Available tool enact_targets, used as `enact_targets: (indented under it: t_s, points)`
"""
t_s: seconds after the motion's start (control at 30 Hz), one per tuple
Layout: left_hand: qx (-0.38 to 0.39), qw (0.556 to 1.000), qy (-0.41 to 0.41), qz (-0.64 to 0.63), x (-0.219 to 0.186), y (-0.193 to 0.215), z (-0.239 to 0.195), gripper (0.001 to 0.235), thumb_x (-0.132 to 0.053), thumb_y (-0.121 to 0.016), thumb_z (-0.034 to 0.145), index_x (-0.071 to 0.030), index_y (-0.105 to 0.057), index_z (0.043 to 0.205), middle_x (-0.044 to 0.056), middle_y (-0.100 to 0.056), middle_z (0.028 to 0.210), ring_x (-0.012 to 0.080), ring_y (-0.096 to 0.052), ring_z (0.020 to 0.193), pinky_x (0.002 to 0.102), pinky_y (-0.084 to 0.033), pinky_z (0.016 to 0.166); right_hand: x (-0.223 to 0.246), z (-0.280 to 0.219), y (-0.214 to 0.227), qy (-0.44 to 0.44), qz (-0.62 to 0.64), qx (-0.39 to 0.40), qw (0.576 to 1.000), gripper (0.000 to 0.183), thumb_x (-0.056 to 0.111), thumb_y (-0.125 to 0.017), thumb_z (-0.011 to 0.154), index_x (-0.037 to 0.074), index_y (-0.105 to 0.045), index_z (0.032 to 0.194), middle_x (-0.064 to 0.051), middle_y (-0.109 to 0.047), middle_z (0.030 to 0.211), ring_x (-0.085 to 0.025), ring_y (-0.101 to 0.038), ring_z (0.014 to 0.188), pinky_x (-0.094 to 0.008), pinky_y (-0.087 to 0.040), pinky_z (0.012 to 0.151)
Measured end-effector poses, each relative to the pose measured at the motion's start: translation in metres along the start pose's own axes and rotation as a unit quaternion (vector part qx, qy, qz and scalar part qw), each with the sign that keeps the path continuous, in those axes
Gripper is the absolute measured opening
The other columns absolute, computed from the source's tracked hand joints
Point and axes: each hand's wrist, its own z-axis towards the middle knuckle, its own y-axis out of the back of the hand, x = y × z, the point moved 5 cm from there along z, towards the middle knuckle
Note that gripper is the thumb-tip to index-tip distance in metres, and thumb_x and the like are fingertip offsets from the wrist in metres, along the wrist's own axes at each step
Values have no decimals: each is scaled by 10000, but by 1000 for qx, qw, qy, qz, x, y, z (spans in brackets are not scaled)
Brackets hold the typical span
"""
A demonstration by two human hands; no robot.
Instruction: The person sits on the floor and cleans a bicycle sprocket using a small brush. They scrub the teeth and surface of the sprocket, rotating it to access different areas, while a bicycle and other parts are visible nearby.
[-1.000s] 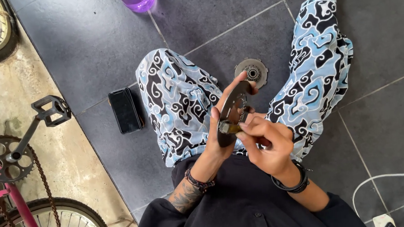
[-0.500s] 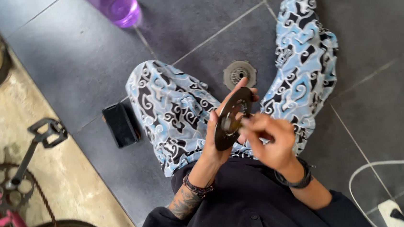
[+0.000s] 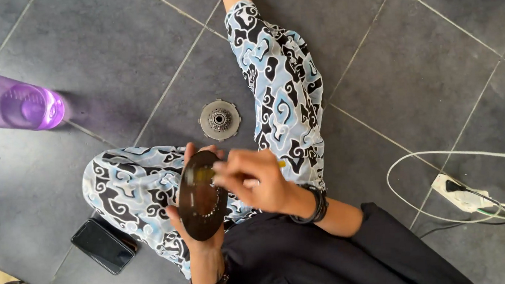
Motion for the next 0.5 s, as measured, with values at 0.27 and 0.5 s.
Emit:
enact_targets:
  t_s: [0.27, 0.5]
  points:
    - [12, 997, 3, -71, 1, 4, -6, 1162, -705, -608, 853, 52, -125, 1592, 335, -398, 1499, 393, -431, 1395, 456, -490, 1033, 3, -8, -7, 23, 15, 12, 1000, 169, 3, -752, 912, 23, -666, 767, -35, -518, 552, -174, -467, 413, -267, -467, 475]
    - [0, 999, -36, 3, -8, 1, -3, 1059, -707, -368, 913, 74, -134, 1590, 311, -435, 1462, 331, -558, 1254, 375, -518, 955, 22, -22, -29, 40, 16, 68, 997, 173, 25, -756, 902, 27, -675, 750, -64, -539, 559, -204, -484, 379, -308, -446, 399]
